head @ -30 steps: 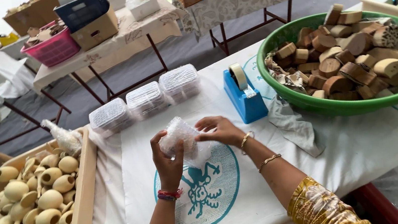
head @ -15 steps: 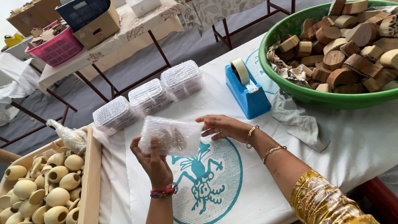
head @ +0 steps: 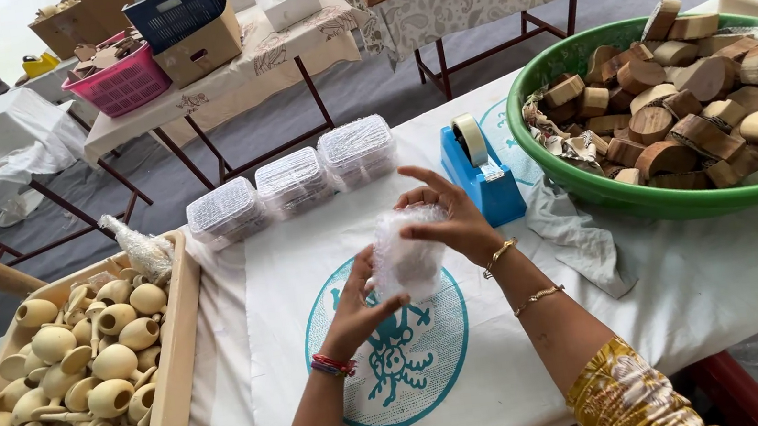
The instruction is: The person handles bubble-wrapped items and plastic containers on a table before cleaning a wooden block stamp with a white cloth.
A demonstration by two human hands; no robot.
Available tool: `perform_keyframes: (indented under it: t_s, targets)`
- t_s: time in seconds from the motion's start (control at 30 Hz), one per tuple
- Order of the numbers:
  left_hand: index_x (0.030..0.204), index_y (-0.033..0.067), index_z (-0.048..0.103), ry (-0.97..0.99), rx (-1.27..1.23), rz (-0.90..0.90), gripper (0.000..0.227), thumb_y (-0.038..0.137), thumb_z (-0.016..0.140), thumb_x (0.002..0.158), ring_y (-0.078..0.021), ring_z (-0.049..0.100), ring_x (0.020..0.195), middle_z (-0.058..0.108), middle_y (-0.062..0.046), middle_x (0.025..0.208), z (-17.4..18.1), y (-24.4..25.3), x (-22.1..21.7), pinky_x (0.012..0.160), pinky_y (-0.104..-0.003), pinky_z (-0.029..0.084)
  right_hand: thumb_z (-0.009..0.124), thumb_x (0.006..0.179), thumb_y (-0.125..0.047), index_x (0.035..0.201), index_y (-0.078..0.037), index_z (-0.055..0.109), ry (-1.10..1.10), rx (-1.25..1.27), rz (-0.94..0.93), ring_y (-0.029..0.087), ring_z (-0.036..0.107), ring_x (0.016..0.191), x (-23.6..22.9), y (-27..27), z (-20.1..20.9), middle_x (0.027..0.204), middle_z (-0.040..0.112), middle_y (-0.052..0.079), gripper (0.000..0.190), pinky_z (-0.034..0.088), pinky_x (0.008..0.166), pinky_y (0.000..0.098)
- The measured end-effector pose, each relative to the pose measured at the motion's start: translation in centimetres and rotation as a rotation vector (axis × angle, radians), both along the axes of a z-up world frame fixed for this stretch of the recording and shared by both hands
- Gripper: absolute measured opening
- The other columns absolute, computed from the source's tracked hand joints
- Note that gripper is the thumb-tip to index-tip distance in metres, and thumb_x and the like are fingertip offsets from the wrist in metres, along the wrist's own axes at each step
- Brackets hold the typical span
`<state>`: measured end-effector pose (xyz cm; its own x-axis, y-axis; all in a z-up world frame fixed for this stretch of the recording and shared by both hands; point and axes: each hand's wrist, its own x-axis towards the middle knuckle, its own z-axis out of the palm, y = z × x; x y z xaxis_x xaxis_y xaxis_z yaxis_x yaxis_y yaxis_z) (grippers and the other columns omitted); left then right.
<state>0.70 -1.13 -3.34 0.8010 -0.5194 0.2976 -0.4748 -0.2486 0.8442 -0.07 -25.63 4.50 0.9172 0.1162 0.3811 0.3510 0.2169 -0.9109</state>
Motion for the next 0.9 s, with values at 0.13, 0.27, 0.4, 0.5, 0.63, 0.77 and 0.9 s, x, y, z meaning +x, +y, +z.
perform_keyframes:
  t_s: [0.13, 0.27, 0.4, 0.5, 0.63, 0.77, 0.9]
  targets:
    - [0.153, 0.0117, 0.041, 0.236, -0.331, -0.063, 0.098, 0.074, 0.066, 0.082, -0.0269, 0.057, 0.135, 0.058, -0.012, 0.143, 1.3, -0.7, -1.2, 0.109, -0.042, 0.051, 0.094, 0.069, -0.027, 0.155, -0.016, 0.044, -0.223, -0.219, 0.036, 0.02, 0.07, 0.112, -0.2, 0.9, 0.0, 0.115, 0.073, 0.009, 0.1, 0.062, 0.099, 0.0378]
    - [0.147, 0.0044, 0.049, 0.184, -0.425, -0.066, 0.094, 0.07, 0.072, 0.083, -0.0251, 0.066, 0.118, 0.065, -0.016, 0.128, 1.7, -0.5, -1.4, 0.1, -0.039, 0.056, 0.095, 0.067, -0.027, 0.155, -0.018, 0.044, -0.289, -0.39, 0.106, 0.022, 0.073, 0.117, -0.7, 1.9, 0.0, 0.122, 0.075, 0.008, 0.103, 0.062, 0.103, 0.0388]
    - [0.142, 0.0014, 0.052, 0.168, -0.409, -0.101, 0.091, 0.062, 0.08, 0.08, -0.0254, 0.071, 0.107, 0.067, -0.017, 0.121, 2.0, -0.1, -1.2, 0.09, -0.036, 0.063, 0.095, 0.068, -0.027, 0.159, -0.018, 0.035, -0.325, -0.416, 0.153, 0.026, 0.064, 0.131, -0.8, 2.2, -0.1, 0.139, 0.066, 0.012, 0.109, 0.055, 0.106, 0.0415]
    - [0.141, 0.0013, 0.052, 0.11, -0.311, -0.083, 0.093, 0.061, 0.082, 0.077, -0.0257, 0.071, 0.115, 0.066, -0.016, 0.129, 2.0, 0.3, -1.0, 0.092, -0.036, 0.064, 0.095, 0.069, -0.027, 0.162, -0.02, 0.025, -0.345, -0.425, 0.219, 0.028, 0.055, 0.142, -1.1, 2.4, 0.2, 0.149, 0.058, 0.013, 0.116, 0.05, 0.111, 0.0456]
    - [0.141, 0.0004, 0.05, 0.158, -0.247, -0.044, 0.093, 0.056, 0.083, 0.074, -0.0275, 0.073, 0.113, 0.068, -0.018, 0.125, 3.1, 0.7, -1.1, 0.092, -0.038, 0.064, 0.096, 0.06, -0.03, 0.161, -0.025, 0.023, -0.392, -0.46, 0.129, 0.029, 0.055, 0.14, -0.8, 2.3, -0.3, 0.153, 0.052, 0.013, 0.125, 0.047, 0.111, 0.0495]
    - [0.14, -0.0029, 0.05, 0.118, -0.336, -0.023, 0.079, 0.045, 0.08, 0.085, -0.0281, 0.073, 0.112, 0.069, -0.019, 0.124, 3.3, 0.7, -0.9, 0.092, -0.039, 0.064, 0.097, 0.056, -0.042, 0.161, -0.028, 0.02, -0.315, -0.564, 0.001, 0.032, 0.049, 0.143, 0.3, 1.7, -1.3, 0.156, 0.049, 0.011, 0.13, 0.042, 0.117, 0.0556]
    - [0.136, -0.005, 0.051, 0.081, -0.475, 0.098, 0.064, 0.032, 0.078, 0.091, -0.0273, 0.073, 0.11, 0.07, -0.02, 0.121, 3.6, 0.5, -1.1, 0.09, -0.038, 0.064, 0.091, 0.057, -0.054, 0.163, -0.029, 0.017, -0.003, -0.449, 0.008, 0.03, 0.053, 0.139, 1.4, 2.1, -2.6, 0.149, 0.055, 0.011, 0.132, 0.042, 0.114, 0.0557]
